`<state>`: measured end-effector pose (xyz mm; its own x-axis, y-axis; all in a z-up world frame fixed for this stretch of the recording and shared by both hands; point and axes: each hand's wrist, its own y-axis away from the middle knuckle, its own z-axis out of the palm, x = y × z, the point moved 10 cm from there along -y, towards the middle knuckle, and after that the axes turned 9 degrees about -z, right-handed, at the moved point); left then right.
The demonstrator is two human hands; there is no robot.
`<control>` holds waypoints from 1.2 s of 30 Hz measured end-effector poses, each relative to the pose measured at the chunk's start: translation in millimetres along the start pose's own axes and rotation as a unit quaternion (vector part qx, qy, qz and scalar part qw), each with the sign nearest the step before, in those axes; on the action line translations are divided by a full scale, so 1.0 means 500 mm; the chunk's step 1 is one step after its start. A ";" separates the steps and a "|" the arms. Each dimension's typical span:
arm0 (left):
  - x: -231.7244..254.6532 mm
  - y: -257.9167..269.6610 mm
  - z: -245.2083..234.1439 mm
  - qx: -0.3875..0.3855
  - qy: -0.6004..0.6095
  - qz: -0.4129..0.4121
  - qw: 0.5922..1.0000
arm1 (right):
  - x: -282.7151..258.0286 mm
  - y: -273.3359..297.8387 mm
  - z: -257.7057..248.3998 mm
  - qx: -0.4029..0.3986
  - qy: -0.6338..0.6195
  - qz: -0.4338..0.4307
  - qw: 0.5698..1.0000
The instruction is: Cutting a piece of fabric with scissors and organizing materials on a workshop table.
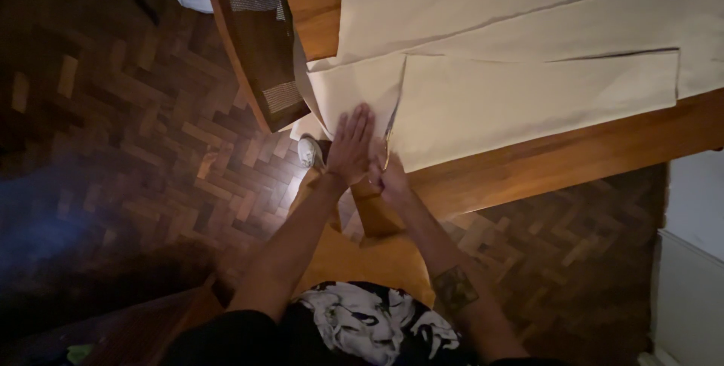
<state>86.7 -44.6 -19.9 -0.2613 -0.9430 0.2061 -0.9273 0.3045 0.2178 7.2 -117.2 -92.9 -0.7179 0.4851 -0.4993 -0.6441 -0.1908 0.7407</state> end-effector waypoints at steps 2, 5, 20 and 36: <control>0.001 -0.002 -0.007 -0.030 0.051 0.000 0.998 | -0.009 0.002 -0.001 0.015 -0.002 -0.022 1.000; -0.002 0.011 -0.013 0.069 0.099 0.013 0.993 | -0.037 0.010 0.015 0.024 0.029 0.018 0.999; -0.009 0.002 -0.021 0.071 0.130 -0.019 0.989 | -0.094 -0.025 -0.007 0.004 0.092 -0.032 0.995; -0.009 0.000 -0.006 0.017 0.073 -0.025 0.997 | -0.157 -0.028 0.015 -0.039 0.078 0.005 0.996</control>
<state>88.7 -39.9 -18.1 -0.1744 -0.9264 0.3338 -0.9476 0.2500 0.1990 74.6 -146.1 -60.6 -0.7527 0.3456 -0.5604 -0.6510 -0.2635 0.7119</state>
